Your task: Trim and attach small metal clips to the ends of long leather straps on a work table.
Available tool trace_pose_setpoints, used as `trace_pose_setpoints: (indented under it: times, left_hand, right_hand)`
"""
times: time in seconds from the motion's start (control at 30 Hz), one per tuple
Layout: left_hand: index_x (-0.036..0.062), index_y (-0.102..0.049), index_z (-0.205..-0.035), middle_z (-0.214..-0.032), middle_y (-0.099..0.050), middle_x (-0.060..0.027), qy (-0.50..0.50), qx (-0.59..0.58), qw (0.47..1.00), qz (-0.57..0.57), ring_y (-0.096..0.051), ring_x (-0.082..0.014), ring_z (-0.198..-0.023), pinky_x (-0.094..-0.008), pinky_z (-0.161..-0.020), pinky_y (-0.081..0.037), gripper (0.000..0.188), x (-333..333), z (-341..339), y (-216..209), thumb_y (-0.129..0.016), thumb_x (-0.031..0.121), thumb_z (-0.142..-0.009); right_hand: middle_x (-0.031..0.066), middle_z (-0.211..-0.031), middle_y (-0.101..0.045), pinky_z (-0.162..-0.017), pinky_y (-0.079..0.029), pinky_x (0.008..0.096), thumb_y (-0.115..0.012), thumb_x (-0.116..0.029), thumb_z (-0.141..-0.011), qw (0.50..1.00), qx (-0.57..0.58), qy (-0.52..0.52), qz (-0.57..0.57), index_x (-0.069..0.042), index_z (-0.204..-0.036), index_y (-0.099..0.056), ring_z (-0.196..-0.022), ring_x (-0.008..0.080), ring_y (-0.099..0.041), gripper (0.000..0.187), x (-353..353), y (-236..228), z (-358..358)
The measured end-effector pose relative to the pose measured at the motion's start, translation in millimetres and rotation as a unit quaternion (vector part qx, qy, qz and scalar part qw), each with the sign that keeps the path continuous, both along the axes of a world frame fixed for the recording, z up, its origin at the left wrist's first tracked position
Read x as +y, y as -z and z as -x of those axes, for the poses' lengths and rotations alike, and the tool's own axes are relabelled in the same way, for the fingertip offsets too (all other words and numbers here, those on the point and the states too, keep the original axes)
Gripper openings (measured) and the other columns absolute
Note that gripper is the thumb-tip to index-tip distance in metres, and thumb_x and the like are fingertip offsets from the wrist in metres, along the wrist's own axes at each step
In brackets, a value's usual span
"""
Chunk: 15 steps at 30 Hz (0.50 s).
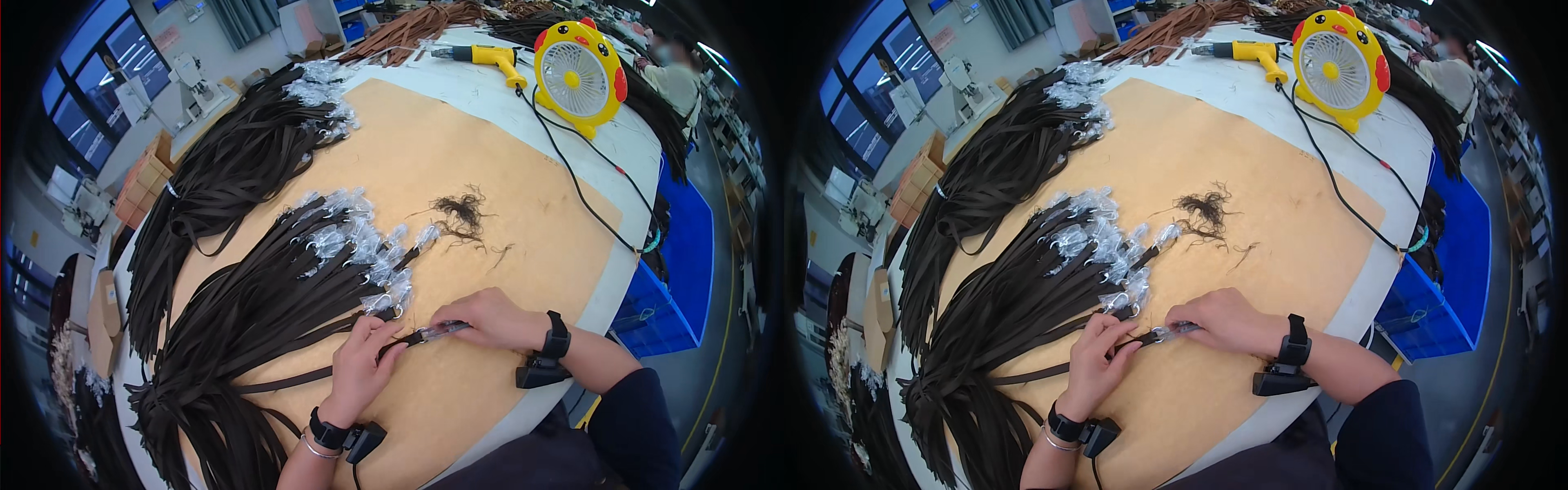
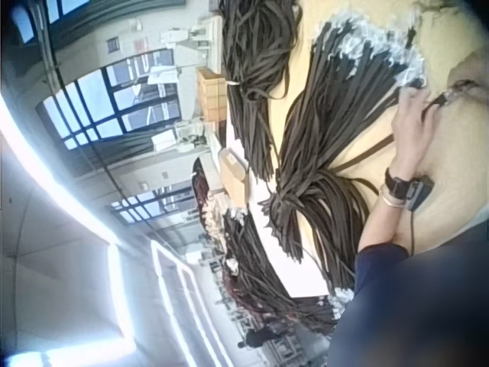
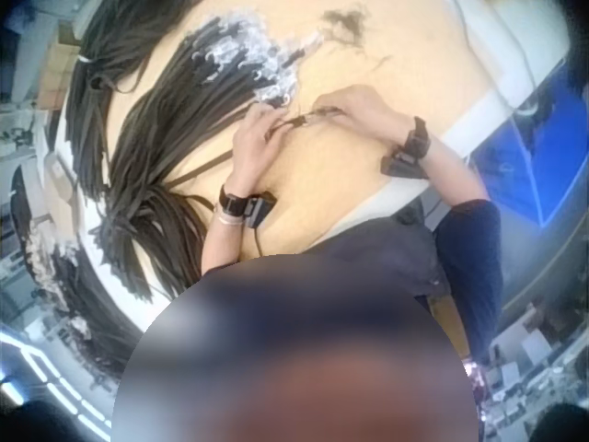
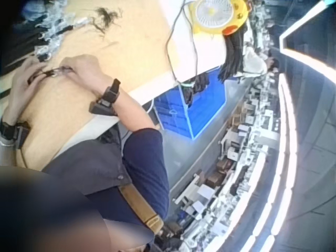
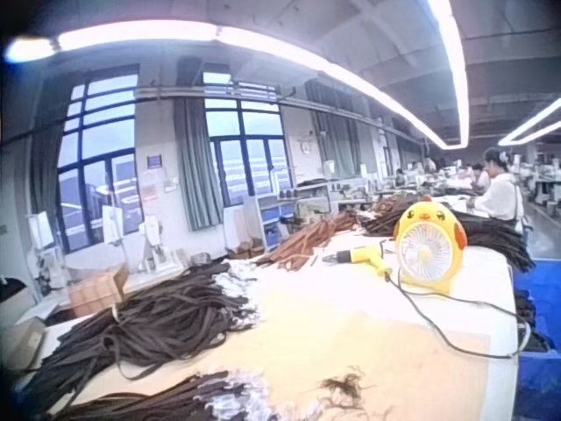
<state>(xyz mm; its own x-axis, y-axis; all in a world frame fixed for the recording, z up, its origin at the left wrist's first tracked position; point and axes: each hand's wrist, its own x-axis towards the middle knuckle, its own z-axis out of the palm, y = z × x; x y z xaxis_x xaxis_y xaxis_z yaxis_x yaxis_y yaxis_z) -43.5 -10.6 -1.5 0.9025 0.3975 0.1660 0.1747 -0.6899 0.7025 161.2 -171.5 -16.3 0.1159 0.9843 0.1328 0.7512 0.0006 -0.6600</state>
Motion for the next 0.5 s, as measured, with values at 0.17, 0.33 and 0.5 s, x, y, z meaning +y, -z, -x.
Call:
trace_pose_setpoints:
  times: [0.17, 0.33, 0.5]
  left_hand:
    - [0.0095, -0.069, -0.110, -0.094, -0.061, -0.0070, 0.043, -0.009, 0.998, -0.033, -0.065, -0.0257, -0.072, -0.0349, -0.062, -0.052, 0.025, 7, -4, 9, -0.070, 0.006, -0.085]
    - [0.0083, -0.067, -0.099, -0.091, -0.060, -0.0071, 0.078, -0.023, 0.993, -0.081, -0.065, -0.0295, -0.073, -0.0390, -0.061, -0.052, 0.013, 9, -11, 6, -0.068, 0.006, -0.086]
    - [0.0043, -0.066, -0.091, -0.089, -0.062, -0.0089, 0.060, -0.039, 0.993, -0.098, -0.065, -0.0288, -0.072, -0.0358, -0.060, -0.052, 0.010, 4, -13, 9, -0.069, -0.001, -0.082]
  right_hand:
    - [0.0070, -0.101, -0.073, -0.072, -0.056, 0.0358, -0.068, -0.025, -0.090, 0.999, -0.006, -0.014, 0.040, -0.014, -0.116, -0.068, -0.085, 0.0271, -0.071, 0.027, 2, -7, 2]
    - [0.0062, -0.091, -0.067, -0.066, -0.054, 0.0398, -0.062, -0.035, -0.096, 0.998, -0.004, 0.027, -0.055, -0.015, -0.117, -0.067, -0.072, 0.0300, -0.067, 0.030, 4, -10, 8]
    - [0.0083, -0.081, -0.060, -0.057, -0.052, 0.0371, -0.061, -0.035, -0.096, 0.991, -0.126, -0.015, -0.050, -0.015, -0.110, -0.067, -0.066, 0.0263, -0.066, 0.025, 5, -20, 16]
